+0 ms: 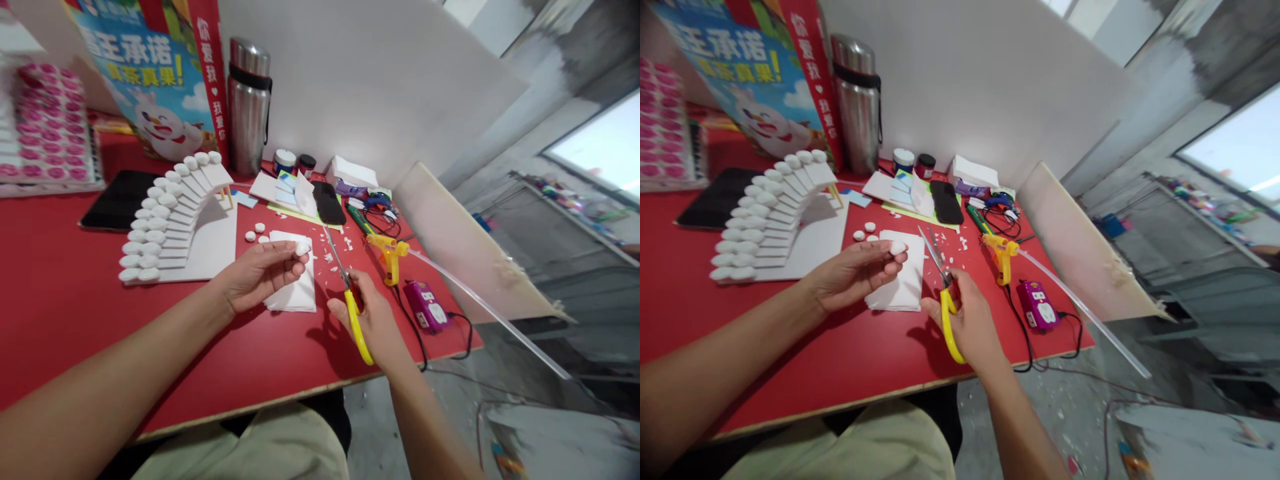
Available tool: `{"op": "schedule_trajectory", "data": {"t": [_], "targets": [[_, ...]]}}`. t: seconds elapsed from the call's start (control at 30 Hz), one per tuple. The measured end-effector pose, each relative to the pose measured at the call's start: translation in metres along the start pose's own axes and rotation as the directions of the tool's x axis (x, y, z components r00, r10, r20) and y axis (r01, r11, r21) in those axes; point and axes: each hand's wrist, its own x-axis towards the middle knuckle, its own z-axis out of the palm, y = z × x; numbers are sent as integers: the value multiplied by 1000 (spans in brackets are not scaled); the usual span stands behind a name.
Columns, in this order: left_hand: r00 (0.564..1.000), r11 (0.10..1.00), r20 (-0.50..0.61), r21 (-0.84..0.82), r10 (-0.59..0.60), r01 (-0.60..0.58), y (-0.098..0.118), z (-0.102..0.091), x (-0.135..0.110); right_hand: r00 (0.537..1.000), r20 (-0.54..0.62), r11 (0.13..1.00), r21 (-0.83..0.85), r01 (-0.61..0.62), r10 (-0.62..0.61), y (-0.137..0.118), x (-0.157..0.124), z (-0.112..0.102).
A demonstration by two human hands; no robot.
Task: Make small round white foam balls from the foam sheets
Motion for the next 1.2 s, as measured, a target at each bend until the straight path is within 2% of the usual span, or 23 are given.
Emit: {"op": "schedule_trajectory", "data": {"t": [0.17,0.43,0.67,0.83,1.2], "targets": [[1000,1000,-2,-6,25,-25,2,-1,0,1000,5,1000,-1,-2,2,0,0,0],[995,996,-47,13,93,-92,-3,-2,3,998,21,998,0,60,-60,-4,-2,-3],[994,996,-54,-19,91,-93,-5,-1,4,990,4,972,-190,140,-142,-15,-1,2],[994,993,-9,53,110,-109,-7,-2,5,983,6,935,-309,174,-181,-22,0,4],[992,986,20,107,125,-126,-7,0,4,975,2,911,-356,209,-223,-24,3,6]]}}
